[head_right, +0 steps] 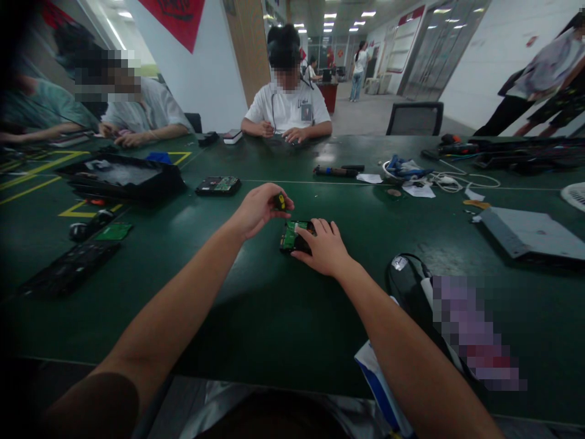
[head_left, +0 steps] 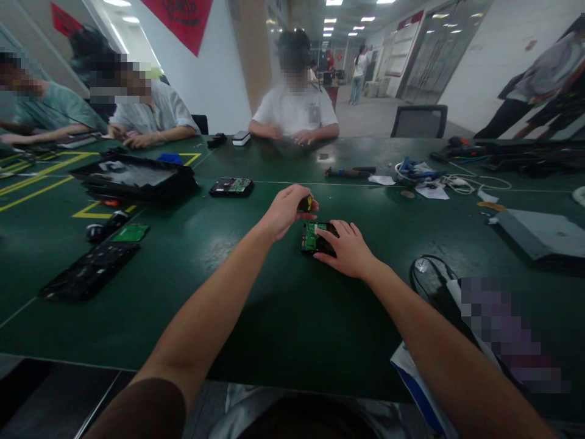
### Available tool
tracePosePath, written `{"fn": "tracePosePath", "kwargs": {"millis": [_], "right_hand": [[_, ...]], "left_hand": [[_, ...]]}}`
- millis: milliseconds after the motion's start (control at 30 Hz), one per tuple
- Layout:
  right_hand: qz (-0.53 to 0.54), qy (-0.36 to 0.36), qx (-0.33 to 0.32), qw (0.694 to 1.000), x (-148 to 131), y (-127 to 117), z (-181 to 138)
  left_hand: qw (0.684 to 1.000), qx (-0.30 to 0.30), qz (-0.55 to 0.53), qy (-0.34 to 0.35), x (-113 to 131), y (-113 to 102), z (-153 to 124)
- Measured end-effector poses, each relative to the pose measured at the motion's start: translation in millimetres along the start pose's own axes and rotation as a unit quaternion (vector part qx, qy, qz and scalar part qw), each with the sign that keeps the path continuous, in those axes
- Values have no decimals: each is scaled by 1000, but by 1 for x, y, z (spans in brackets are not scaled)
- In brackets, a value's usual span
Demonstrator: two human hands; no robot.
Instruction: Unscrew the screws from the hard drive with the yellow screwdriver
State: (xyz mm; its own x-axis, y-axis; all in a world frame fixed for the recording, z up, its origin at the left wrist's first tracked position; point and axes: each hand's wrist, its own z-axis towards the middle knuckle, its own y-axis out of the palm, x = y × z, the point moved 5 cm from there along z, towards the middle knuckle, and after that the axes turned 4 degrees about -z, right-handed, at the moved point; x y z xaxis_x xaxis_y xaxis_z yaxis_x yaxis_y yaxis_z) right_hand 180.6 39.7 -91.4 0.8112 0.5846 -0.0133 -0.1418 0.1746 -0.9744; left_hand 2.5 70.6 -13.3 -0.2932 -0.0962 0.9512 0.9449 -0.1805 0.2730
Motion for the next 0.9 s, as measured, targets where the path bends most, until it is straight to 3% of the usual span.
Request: {"fn": "tracePosePath", "kwargs": {"millis": [233, 633, 900], "right_hand": [[24, 13, 11, 1000, 6, -9, -4], [63, -50, 29, 996, -4, -5, -4], [69, -53, 25, 996, -3, -4, -4]], "left_hand": [[997, 19, 74, 26, 9, -6, 0], [999, 15, -5, 34, 9, -1, 0], [998, 28, 15, 46, 6, 0, 1]]}}
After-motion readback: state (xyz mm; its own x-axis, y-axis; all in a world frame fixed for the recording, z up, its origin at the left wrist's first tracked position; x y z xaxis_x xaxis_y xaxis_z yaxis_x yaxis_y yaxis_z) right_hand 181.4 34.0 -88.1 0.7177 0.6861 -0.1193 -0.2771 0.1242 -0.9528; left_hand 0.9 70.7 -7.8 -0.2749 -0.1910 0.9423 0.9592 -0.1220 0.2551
